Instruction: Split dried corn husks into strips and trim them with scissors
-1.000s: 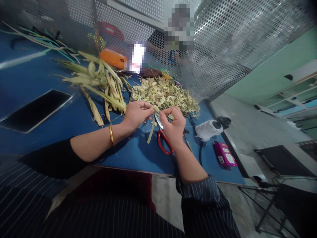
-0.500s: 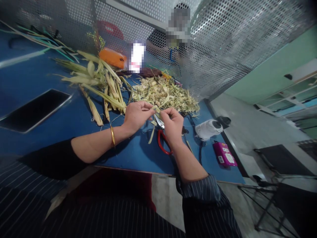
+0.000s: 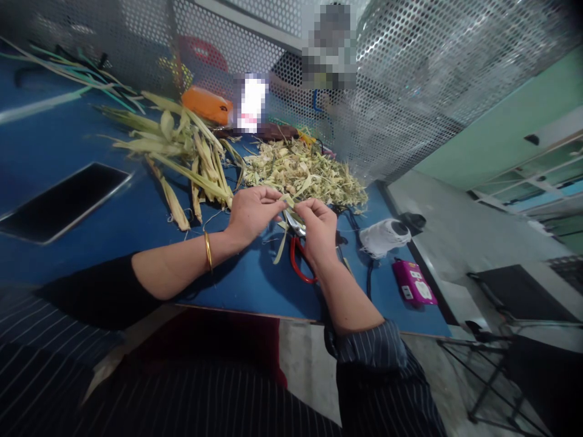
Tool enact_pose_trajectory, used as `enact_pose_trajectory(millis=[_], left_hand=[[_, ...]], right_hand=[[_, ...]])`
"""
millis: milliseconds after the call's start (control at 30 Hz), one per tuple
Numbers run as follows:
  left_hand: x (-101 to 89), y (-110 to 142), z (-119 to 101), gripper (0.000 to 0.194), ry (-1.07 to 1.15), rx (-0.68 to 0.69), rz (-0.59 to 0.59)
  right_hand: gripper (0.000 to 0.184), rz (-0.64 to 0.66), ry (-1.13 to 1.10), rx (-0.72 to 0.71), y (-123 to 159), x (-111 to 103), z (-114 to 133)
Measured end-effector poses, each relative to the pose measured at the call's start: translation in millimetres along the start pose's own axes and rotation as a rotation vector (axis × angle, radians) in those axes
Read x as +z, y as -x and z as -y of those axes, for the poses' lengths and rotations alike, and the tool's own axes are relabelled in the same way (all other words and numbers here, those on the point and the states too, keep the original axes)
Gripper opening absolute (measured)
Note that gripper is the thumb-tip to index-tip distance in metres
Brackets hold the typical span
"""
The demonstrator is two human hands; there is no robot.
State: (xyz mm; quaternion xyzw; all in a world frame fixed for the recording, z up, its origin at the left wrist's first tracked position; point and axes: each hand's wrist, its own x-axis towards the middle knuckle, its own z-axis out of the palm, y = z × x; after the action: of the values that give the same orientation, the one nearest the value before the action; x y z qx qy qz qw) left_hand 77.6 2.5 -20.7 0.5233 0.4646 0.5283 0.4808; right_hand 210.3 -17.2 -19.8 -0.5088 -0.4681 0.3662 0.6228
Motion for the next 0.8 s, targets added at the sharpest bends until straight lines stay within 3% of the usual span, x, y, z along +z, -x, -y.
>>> enact_pose_trajectory(millis=[467, 800], left_hand=[[0.2, -1.6, 3.5, 0.012, -0.019, 0.032, -0.015], [-1.0, -2.8, 4.8, 0.010, -0.064, 0.039, -0.018]], right_hand=[[0.014, 0.047, 0.056, 0.021, 1.6, 0.0, 2.2], [0.011, 0.091, 0.141, -0.084, 1.7, -3.0, 2.8]])
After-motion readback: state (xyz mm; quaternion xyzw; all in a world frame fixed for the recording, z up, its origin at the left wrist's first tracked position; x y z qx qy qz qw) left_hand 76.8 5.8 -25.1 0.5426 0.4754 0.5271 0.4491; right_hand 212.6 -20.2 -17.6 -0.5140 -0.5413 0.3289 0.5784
